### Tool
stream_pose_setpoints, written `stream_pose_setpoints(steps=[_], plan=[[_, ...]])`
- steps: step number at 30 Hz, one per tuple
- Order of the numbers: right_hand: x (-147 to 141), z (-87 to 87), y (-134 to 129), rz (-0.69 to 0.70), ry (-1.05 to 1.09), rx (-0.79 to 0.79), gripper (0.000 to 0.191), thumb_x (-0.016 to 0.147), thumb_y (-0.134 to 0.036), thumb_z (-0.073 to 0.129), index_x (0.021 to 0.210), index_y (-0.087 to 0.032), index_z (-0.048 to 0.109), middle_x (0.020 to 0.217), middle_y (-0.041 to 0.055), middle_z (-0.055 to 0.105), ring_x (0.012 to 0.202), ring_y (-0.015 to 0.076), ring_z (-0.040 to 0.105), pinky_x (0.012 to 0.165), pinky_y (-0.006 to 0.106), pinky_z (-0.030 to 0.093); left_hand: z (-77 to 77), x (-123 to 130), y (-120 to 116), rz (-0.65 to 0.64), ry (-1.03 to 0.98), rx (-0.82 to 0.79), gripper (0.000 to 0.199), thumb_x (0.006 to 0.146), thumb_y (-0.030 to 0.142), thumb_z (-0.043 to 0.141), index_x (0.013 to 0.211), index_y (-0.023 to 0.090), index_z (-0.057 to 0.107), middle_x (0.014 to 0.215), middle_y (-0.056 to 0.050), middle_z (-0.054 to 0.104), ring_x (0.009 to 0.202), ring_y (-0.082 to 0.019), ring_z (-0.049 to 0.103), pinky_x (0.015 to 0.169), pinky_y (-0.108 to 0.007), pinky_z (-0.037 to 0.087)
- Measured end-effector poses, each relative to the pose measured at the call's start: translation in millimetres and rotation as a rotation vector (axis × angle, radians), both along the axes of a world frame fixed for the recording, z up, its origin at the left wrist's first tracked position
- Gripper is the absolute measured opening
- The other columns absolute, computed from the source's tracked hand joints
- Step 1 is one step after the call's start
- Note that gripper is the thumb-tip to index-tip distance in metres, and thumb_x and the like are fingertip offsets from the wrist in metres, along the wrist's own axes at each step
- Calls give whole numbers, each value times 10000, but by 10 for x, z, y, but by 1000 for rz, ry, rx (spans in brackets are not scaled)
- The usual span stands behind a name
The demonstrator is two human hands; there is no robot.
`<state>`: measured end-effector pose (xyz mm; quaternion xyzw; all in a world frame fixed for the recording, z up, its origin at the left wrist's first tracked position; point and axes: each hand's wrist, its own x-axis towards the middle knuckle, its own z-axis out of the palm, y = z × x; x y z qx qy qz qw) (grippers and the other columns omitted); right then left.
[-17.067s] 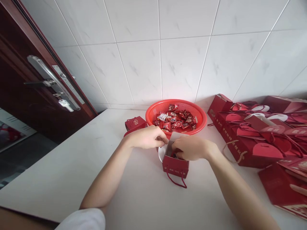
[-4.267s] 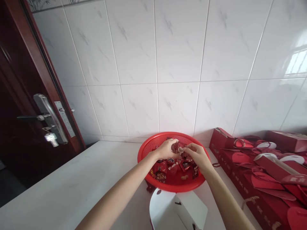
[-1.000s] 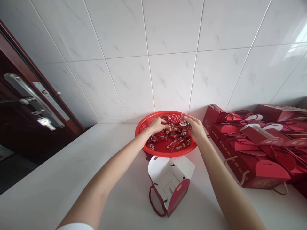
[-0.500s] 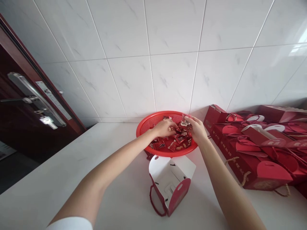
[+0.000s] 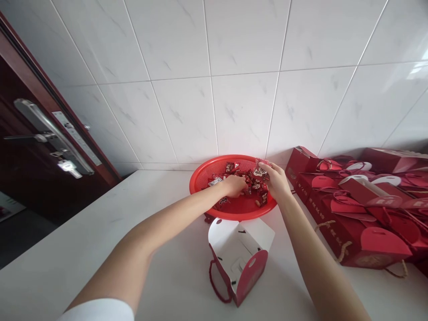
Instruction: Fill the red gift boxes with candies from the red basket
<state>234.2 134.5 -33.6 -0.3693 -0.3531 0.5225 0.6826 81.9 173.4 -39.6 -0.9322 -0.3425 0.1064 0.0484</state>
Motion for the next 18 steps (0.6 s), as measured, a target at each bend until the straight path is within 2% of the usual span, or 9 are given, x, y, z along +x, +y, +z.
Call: stream_pose_setpoints(steps=[3, 4, 6, 10, 14, 18], plan=[[3, -3, -2, -11, -3, -2, 266, 531, -311, 871, 692, -177, 707, 664, 3, 701, 588, 141, 636, 549, 252, 517, 12, 154, -64, -147, -59, -33, 370, 846, 138, 618, 1173, 280, 715, 1296, -52, 644, 1197, -272, 593, 949, -351, 476], [4, -4, -6, -14, -6, -2, 265, 533, -312, 868, 693, -176, 707, 658, 3, 697, 587, 143, 638, 550, 254, 518, 4, 220, -91, -210, -76, -64, 397, 838, 125, 622, 1189, 291, 706, 1315, -39, 641, 1226, -267, 574, 979, -349, 466], [3, -4, -15, -17, -10, -2, 264, 539, -316, 864, 702, -175, 710, 658, 7, 697, 598, 151, 648, 561, 262, 527, -16, 330, -124, -275, -84, -125, 403, 797, 91, 644, 1149, 270, 723, 1249, -51, 680, 1152, -271, 612, 923, -347, 493], [5, -10, -20, -17, -15, 8, 259, 550, -315, 866, 708, -178, 713, 685, 12, 704, 638, 158, 667, 590, 263, 544, -31, 344, -75, -159, -47, -157, 330, 740, 115, 695, 1047, 215, 759, 1009, -88, 737, 895, -282, 679, 698, -340, 509], [18, -24, 2, -8, 0, 15, 272, 541, -320, 873, 722, -182, 723, 713, 9, 712, 650, 150, 669, 582, 249, 541, -4, 230, 4, -82, -49, -199, 294, 767, 130, 617, 1001, 226, 766, 833, -44, 743, 836, -253, 687, 620, -300, 467], [32, -28, 2, 5, 17, 15, 296, 522, -333, 885, 725, -189, 725, 719, 1, 714, 649, 144, 663, 567, 240, 537, 19, 222, 4, -19, -93, -210, 281, 785, 122, 563, 949, 231, 764, 850, -30, 756, 797, -224, 678, 623, -287, 437]])
